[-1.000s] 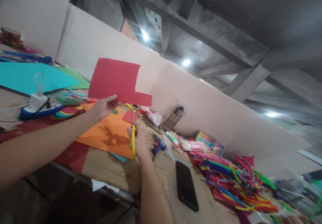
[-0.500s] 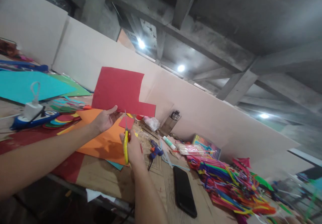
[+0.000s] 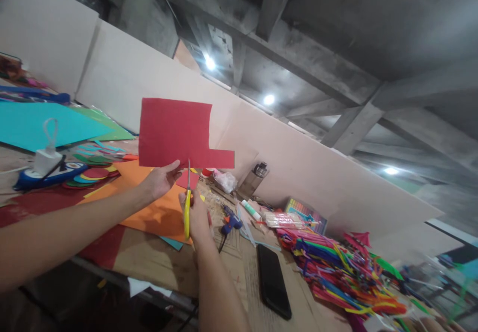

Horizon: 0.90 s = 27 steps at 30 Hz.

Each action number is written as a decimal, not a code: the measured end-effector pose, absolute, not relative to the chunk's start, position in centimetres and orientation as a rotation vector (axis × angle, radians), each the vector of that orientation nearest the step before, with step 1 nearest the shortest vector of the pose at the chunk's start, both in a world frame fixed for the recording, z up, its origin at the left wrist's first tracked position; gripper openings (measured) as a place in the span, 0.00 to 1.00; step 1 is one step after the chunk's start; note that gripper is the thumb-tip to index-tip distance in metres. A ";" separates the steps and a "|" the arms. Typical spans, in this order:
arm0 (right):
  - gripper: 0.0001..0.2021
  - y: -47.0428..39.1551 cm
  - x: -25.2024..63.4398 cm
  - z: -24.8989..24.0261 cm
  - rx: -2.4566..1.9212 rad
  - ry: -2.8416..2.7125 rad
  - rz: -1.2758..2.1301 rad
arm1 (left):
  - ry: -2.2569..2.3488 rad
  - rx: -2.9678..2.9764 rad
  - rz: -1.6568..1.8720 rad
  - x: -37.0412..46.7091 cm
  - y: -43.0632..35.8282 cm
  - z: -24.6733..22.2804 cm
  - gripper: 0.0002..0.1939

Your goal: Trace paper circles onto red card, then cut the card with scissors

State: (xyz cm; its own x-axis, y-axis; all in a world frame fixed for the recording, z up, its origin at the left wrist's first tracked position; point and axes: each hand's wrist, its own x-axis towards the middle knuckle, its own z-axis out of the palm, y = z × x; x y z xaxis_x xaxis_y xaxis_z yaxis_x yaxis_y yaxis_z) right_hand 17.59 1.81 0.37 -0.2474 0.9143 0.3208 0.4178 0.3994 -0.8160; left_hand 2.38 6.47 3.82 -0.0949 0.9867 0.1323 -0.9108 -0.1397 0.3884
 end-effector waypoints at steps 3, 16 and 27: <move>0.20 1.7 17.1 0.3 -1.145 -1.748 0.844 | 0.225 0.418 1.653 2.9 6.4 3.5 0.06; 0.21 0.9 16.4 0.9 -1.055 -1.643 0.946 | 0.279 0.417 1.606 3.6 5.9 3.3 0.05; 0.22 1.3 16.2 0.5 -1.097 -1.641 0.933 | 0.294 0.396 1.627 3.8 5.8 3.4 0.06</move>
